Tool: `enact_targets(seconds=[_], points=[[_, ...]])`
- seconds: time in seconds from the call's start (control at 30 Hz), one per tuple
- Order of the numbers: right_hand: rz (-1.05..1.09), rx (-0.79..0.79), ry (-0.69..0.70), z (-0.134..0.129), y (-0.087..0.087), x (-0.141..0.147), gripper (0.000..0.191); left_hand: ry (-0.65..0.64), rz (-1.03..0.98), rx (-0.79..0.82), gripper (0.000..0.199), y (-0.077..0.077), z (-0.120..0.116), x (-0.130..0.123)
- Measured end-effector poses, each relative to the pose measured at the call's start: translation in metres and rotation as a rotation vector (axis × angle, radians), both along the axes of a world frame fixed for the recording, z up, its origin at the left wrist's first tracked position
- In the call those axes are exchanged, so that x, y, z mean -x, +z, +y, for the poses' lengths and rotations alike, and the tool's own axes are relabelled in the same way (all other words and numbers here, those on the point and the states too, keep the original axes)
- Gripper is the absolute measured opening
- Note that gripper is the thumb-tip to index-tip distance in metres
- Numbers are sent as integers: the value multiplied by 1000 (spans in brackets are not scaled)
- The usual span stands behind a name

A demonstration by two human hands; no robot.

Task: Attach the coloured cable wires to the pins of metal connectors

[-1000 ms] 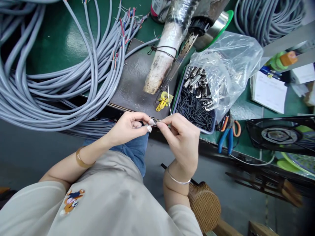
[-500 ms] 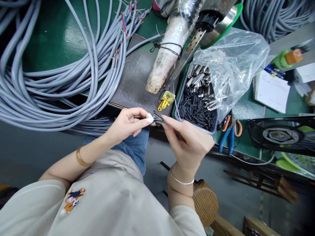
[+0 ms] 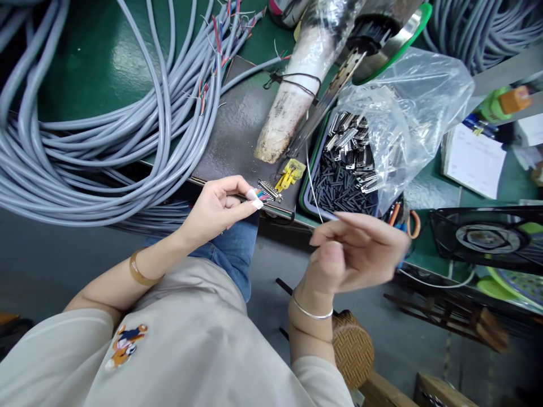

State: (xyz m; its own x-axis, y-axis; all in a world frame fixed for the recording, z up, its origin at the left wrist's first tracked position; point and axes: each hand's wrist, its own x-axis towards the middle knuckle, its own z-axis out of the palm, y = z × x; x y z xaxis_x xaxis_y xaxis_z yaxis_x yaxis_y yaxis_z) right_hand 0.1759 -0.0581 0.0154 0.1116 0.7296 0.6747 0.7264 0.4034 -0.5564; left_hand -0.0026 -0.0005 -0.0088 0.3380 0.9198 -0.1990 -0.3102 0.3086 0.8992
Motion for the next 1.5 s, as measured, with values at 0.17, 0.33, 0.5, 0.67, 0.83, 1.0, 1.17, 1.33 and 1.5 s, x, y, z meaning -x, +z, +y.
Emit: enact_targets(seconds=[0.17,0.33,0.5,0.67,0.83,1.0,1.17,1.33,1.5], points=[[96,-98,-40,5,-7,2,34,52,30,-58,20,-2,4,-3],[17,184,76,13,-20,5,11,120,126,-189,14,-3,7,-8],[178,216,107,21,-25,11,9,194,246,-293,7,1,11,-12],[249,222,110,28,-23,11,11,196,370,-382,5,6,16,-12],[281,210,122,33,-22,10,12,174,436,-399,8,10,18,-11],[245,231,93,34,-17,11,10,174,468,-404,11,14,17,-11],[224,226,114,34,-12,11,10,171,467,-377,11,17,18,-9],[222,241,152,33,-14,8,12,139,488,-358,11,18,19,-9],[140,235,116,35,-15,7,7,152,526,-408,11,18,18,-8]])
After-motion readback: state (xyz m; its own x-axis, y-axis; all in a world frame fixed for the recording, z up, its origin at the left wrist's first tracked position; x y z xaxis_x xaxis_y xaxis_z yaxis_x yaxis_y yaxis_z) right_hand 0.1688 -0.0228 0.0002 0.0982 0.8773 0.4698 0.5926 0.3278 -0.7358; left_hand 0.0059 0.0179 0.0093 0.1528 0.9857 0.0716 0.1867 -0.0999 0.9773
